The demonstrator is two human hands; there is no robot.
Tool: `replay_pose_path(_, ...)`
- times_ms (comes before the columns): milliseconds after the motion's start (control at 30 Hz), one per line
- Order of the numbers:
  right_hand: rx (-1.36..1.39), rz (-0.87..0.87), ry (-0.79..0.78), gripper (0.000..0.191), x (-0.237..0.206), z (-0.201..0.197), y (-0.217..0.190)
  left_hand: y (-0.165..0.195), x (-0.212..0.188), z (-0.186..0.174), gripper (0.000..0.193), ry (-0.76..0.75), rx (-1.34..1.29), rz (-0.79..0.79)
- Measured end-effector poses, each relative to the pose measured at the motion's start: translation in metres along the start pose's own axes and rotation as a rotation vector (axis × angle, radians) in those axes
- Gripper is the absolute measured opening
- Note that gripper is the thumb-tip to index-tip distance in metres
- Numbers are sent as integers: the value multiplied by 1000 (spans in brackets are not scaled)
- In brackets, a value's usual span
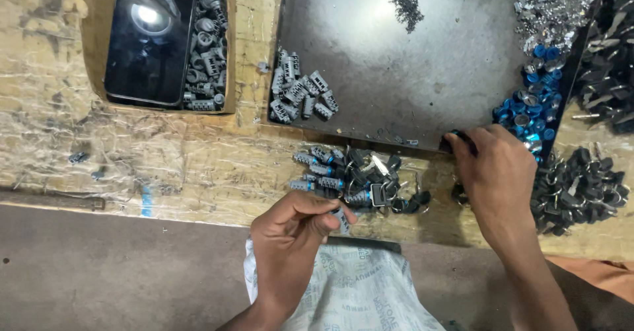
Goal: The person picks small metal lock parts, keys and blue caps from a metal tray and a cardboard box on the workbench, fits the parts together by hand to assemble padlock components, and places the finished assemblies in piles on the bench, repeating the cycle with new parts.
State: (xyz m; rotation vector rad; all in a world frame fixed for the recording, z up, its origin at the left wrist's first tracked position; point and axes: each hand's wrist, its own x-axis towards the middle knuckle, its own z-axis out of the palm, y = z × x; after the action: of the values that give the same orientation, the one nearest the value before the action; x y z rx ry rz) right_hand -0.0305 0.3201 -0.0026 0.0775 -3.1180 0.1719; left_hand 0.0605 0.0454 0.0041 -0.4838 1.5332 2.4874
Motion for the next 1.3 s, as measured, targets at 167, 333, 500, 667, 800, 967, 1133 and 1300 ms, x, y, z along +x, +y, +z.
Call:
replay_pose_path(167, -7, -78, 38, 11, 18, 0, -1, -3, 5, -5, 11, 65, -64, 41)
replay_pose_path(333, -24, -197, 74, 20, 41, 14, -6, -9, 11, -2, 10, 4, -106, 18)
replay_pose_path(500, 72, -118, 112, 29, 32, 5, -3, -12, 14, -3, 11, 5, -98, 22)
replay_pose_path(667, 210, -35, 155, 17, 31, 18, 5, -18, 13, 1, 10, 0, -104, -40)
replay_pose_path(800, 117, -150, 223, 7, 38, 30, 3, -15, 11, 14, 8, -13, -95, -67)
replay_pose_path(967, 386, -18, 162, 6, -9, -23, -25, -16, 7, 29, 6, -55, 25, 11)
replay_pose_path(1133, 753, -38, 7, 17, -94, -53, -74, -17, -8, 36, 9, -211, 500, 403)
replay_pose_path(1300, 929, -229, 171, 20, -122, -29, -71, -5, -7, 24, 10, -452, 266, -94)
